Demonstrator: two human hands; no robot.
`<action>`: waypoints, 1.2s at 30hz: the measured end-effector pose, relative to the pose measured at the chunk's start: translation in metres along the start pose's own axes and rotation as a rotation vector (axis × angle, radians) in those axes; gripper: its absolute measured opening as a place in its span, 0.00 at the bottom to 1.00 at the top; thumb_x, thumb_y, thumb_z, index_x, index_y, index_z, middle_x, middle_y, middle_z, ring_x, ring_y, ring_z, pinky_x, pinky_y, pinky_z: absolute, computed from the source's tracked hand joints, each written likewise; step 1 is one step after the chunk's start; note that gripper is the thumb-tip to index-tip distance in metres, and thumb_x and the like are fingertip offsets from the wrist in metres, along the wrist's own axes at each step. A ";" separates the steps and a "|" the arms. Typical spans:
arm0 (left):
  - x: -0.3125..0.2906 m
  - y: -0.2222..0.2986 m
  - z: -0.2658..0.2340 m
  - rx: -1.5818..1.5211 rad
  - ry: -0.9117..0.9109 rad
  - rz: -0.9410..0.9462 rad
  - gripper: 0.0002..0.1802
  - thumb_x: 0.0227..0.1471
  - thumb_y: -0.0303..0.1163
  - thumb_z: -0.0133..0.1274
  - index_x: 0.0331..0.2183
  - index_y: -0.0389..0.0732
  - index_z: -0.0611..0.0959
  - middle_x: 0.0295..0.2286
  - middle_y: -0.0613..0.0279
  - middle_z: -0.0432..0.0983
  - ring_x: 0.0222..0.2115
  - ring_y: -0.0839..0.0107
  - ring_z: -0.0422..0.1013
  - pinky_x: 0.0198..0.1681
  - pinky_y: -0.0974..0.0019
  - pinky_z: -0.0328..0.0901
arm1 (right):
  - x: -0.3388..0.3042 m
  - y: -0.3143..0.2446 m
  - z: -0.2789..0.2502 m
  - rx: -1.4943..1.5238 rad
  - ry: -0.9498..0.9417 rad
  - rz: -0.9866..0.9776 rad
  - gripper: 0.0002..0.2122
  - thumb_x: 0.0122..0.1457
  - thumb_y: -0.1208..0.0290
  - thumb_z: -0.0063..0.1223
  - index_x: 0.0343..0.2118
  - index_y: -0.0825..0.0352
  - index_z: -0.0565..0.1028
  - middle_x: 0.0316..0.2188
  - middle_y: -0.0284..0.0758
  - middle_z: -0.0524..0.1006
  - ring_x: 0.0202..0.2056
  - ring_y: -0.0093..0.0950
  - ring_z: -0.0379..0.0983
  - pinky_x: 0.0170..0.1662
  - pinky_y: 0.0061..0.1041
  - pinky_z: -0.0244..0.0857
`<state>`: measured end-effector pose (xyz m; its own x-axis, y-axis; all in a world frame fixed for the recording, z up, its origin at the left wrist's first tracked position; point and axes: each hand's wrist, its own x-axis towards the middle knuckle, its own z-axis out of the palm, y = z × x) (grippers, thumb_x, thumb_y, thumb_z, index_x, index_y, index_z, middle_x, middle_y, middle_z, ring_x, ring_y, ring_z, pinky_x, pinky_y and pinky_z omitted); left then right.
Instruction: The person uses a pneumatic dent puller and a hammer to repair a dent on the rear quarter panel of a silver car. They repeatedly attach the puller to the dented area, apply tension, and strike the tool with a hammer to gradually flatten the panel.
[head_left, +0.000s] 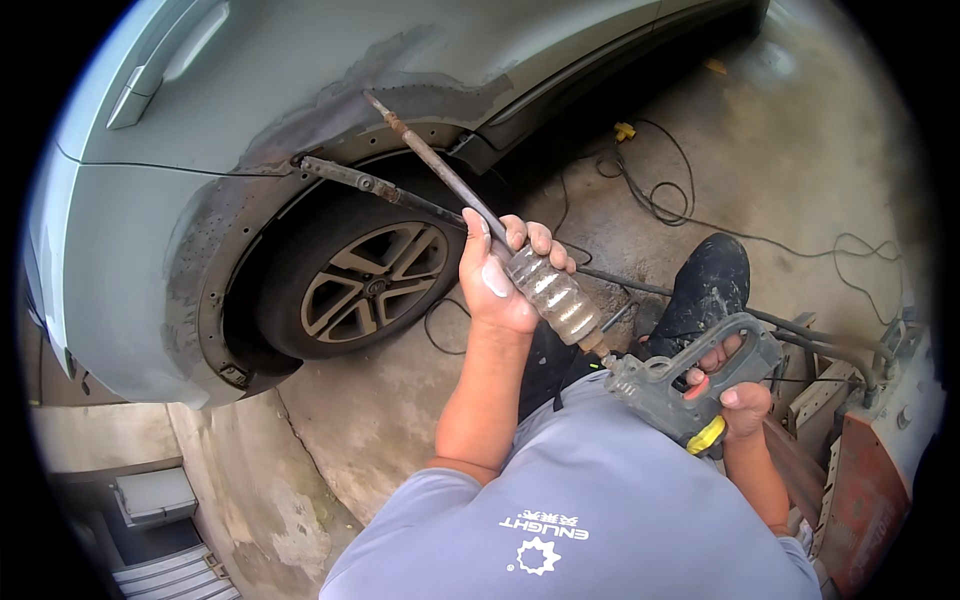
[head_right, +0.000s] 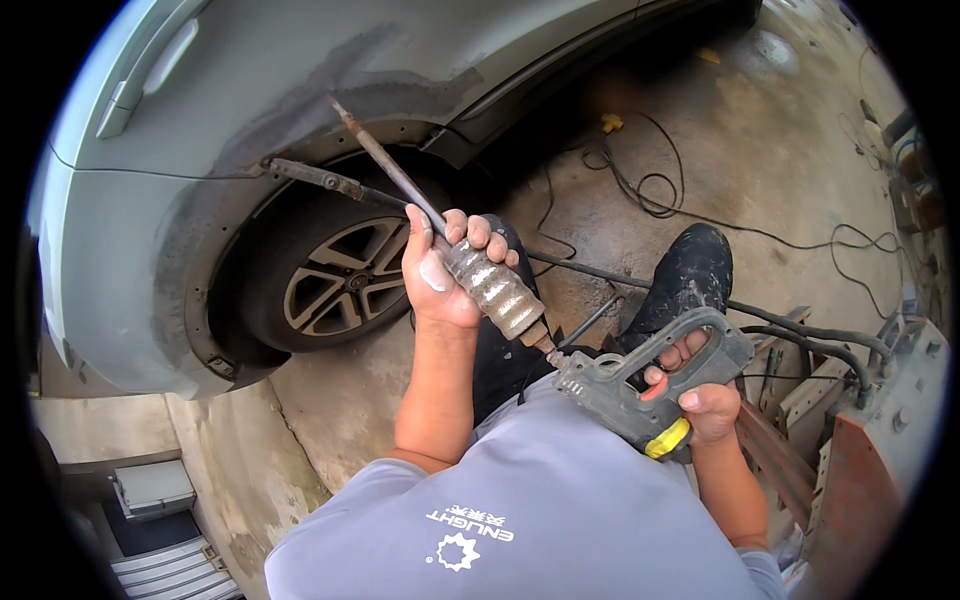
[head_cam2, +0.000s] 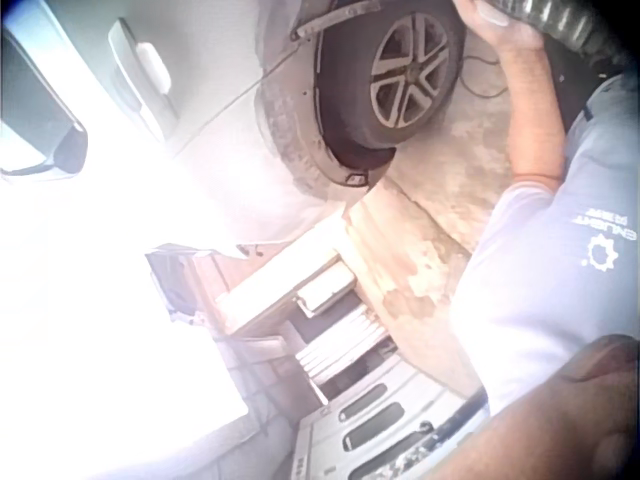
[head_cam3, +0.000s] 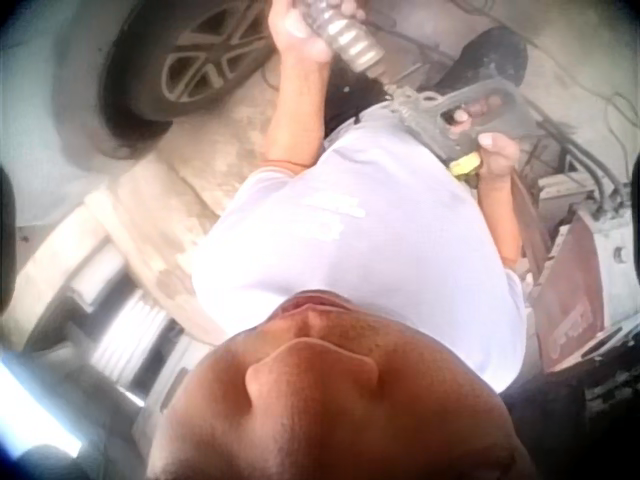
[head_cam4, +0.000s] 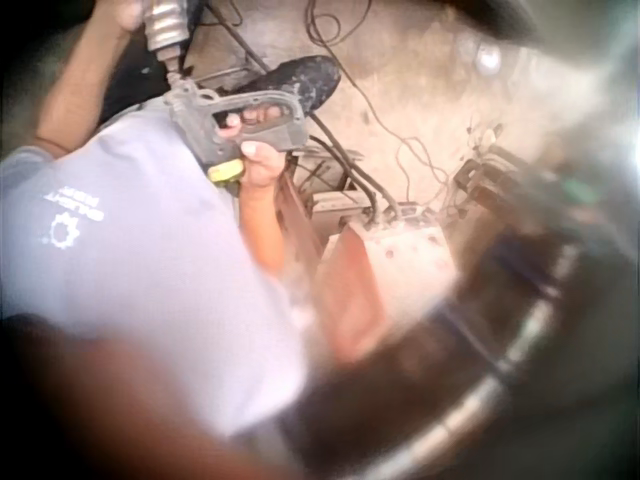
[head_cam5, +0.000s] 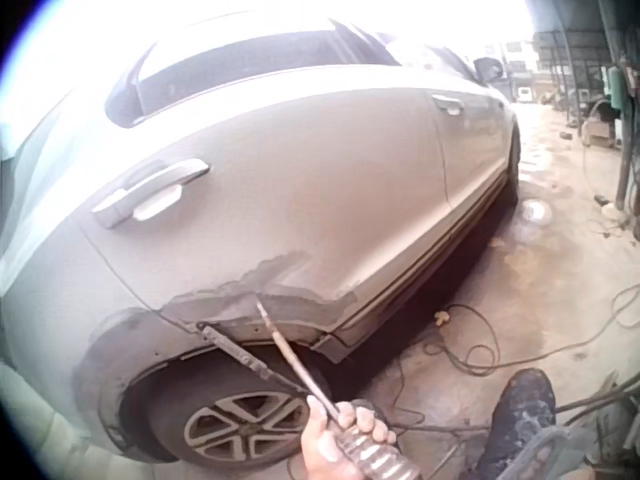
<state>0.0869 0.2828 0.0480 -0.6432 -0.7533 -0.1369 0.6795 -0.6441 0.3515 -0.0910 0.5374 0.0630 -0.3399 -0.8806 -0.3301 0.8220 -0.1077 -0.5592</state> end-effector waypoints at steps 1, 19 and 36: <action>0.000 0.000 0.000 -0.002 -0.003 0.000 0.35 0.68 0.65 0.34 0.24 0.45 0.70 0.23 0.55 0.73 0.25 0.53 0.74 0.31 0.48 0.71 | -0.001 0.002 -0.007 0.020 -0.013 -0.002 0.20 0.35 0.79 0.59 0.29 0.55 0.62 0.28 0.23 0.57 0.32 0.22 0.58 0.45 0.30 0.65; 0.030 0.032 0.002 0.101 0.060 0.028 0.31 0.65 0.64 0.44 0.30 0.44 0.76 0.23 0.60 0.73 0.23 0.59 0.72 0.32 0.50 0.71 | 0.003 0.009 -0.039 0.022 -0.165 -0.037 0.26 0.33 0.75 0.61 0.40 0.57 0.67 0.36 0.26 0.65 0.43 0.27 0.65 0.52 0.33 0.67; 0.002 0.009 -0.001 0.115 0.138 0.048 0.33 0.68 0.64 0.35 0.28 0.44 0.72 0.25 0.56 0.73 0.24 0.55 0.74 0.31 0.50 0.71 | 0.008 0.014 -0.053 0.056 -0.080 -0.012 0.32 0.34 0.78 0.60 0.50 0.61 0.69 0.38 0.30 0.67 0.42 0.28 0.67 0.49 0.34 0.74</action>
<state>0.0919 0.2760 0.0502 -0.5510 -0.7992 -0.2401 0.6586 -0.5932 0.4629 -0.1067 0.5532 0.0118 -0.3143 -0.9129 -0.2605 0.8432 -0.1424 -0.5183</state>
